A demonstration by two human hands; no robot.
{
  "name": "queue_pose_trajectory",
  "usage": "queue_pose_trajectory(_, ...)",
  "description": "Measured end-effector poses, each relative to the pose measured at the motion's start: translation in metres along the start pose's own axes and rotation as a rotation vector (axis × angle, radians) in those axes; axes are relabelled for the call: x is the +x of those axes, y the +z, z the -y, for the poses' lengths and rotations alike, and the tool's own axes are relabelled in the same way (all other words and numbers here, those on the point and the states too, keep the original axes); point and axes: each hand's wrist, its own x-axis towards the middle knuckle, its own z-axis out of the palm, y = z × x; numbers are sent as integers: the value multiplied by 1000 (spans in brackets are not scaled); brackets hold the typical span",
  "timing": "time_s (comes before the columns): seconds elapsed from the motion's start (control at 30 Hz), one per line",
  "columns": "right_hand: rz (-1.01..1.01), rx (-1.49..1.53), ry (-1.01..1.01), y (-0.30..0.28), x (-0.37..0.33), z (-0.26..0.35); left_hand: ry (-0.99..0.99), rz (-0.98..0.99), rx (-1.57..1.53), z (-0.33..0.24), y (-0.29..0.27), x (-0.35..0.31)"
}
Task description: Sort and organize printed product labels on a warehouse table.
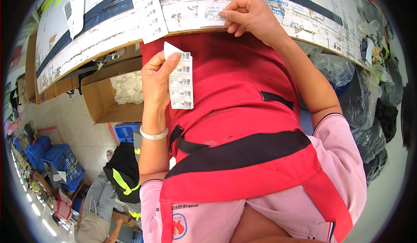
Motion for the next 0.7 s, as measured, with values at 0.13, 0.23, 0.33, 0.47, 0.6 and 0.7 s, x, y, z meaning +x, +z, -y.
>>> queue_pose_trajectory(0.13,12,-22,2,1,3,-1,-2,2,4,0,-1,0)
queue_pose_trajectory(0.23,28,-28,26,1,5,0,-2,3,2,1,-2,0)
queue_pose_trajectory(0.33,38,-23,54,0,7,0,-6,0,-4,2,0,1)
queue_pose_trajectory(0.47,46,-9,78,0,7,3,-10,-7,-2,4,-1,1)
queue_pose_trajectory(0.6,39,-17,102,1,9,2,-14,-5,-9,7,-1,1)
queue_pose_trajectory(0.7,40,-23,129,1,10,4,-20,-5,-13,9,-2,2)
